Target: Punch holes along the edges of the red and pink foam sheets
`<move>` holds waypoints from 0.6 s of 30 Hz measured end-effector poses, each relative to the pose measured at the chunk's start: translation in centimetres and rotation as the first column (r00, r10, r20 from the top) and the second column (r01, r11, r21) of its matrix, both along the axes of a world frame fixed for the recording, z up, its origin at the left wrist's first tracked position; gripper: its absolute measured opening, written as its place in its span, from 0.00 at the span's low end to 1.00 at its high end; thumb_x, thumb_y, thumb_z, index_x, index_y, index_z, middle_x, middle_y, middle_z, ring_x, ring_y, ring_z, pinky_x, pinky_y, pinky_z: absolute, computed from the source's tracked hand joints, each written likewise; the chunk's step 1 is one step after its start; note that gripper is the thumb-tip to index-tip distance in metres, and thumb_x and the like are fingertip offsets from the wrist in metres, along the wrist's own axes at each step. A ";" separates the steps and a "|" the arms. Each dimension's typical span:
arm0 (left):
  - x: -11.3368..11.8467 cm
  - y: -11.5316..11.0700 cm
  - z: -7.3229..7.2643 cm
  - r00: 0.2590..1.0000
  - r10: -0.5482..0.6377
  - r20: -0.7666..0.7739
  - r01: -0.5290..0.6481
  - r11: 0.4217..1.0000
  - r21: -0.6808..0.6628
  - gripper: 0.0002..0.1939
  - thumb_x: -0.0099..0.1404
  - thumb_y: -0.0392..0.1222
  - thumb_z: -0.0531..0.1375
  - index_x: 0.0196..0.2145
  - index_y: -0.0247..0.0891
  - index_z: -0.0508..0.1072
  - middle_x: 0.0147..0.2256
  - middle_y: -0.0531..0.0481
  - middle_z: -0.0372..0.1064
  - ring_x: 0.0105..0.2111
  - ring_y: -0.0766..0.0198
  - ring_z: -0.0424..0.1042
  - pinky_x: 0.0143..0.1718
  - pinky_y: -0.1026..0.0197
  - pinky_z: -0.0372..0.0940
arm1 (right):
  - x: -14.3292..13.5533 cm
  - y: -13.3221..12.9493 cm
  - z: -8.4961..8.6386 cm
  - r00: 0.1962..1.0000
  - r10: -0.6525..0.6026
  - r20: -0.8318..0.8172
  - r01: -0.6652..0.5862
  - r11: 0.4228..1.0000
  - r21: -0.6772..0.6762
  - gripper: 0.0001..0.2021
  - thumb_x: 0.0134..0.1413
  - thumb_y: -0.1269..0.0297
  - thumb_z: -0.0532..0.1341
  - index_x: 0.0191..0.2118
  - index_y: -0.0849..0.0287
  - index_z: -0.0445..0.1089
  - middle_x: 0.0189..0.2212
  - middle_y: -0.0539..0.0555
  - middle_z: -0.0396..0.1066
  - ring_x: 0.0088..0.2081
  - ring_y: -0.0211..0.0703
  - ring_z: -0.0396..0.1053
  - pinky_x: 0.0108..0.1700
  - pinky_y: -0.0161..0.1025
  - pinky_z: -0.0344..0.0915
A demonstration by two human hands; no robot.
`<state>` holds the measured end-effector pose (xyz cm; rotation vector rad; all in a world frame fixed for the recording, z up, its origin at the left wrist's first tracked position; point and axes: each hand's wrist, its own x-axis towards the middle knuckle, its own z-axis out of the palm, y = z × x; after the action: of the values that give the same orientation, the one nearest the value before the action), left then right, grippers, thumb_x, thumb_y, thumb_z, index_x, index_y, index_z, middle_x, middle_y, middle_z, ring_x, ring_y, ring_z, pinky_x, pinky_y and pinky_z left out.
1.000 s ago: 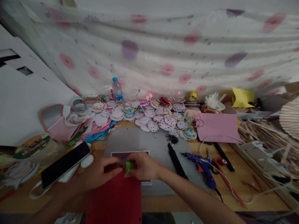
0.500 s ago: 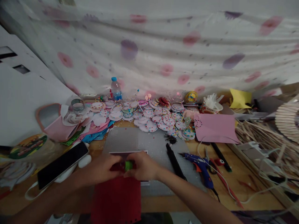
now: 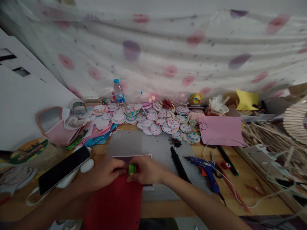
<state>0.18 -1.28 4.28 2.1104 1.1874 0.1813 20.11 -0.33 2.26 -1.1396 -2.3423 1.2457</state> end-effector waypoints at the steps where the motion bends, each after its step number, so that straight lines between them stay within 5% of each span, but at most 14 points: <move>1: 0.0 0.0 0.0 1.000 -0.002 -0.009 0.002 1.000 -0.006 0.11 0.60 0.34 0.53 0.25 0.38 0.74 0.25 0.52 0.73 0.28 0.63 0.69 0.27 0.65 0.54 | 0.0 -0.1 -0.1 1.000 0.000 -0.002 0.000 1.000 0.008 0.11 0.42 0.63 0.67 0.34 0.60 0.70 0.27 0.47 0.68 0.28 0.35 0.61 0.30 0.30 0.55; 12: -0.6 -0.4 0.1 0.997 0.000 -0.075 -0.002 1.000 -0.022 0.06 0.60 0.41 0.56 0.34 0.39 0.72 0.34 0.50 0.73 0.34 0.60 0.70 0.33 0.63 0.58 | -0.7 -0.4 0.2 0.996 -0.022 0.082 0.015 0.997 0.080 0.08 0.41 0.65 0.67 0.29 0.60 0.70 0.23 0.46 0.66 0.24 0.33 0.59 0.26 0.30 0.51; 18: 0.2 -0.6 1.3 0.993 -0.015 -0.115 0.016 1.000 0.008 0.31 0.45 0.55 0.67 0.44 0.39 0.67 0.42 0.45 0.71 0.41 0.49 0.70 0.38 0.58 0.61 | -1.1 -0.5 0.4 1.000 0.023 0.021 -0.025 0.994 0.107 0.11 0.41 0.70 0.64 0.36 0.59 0.70 0.27 0.47 0.70 0.27 0.34 0.62 0.28 0.30 0.54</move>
<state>0.34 -1.84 5.55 2.1621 1.2385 0.0591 19.03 -0.79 2.68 -1.0970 -2.4120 1.1061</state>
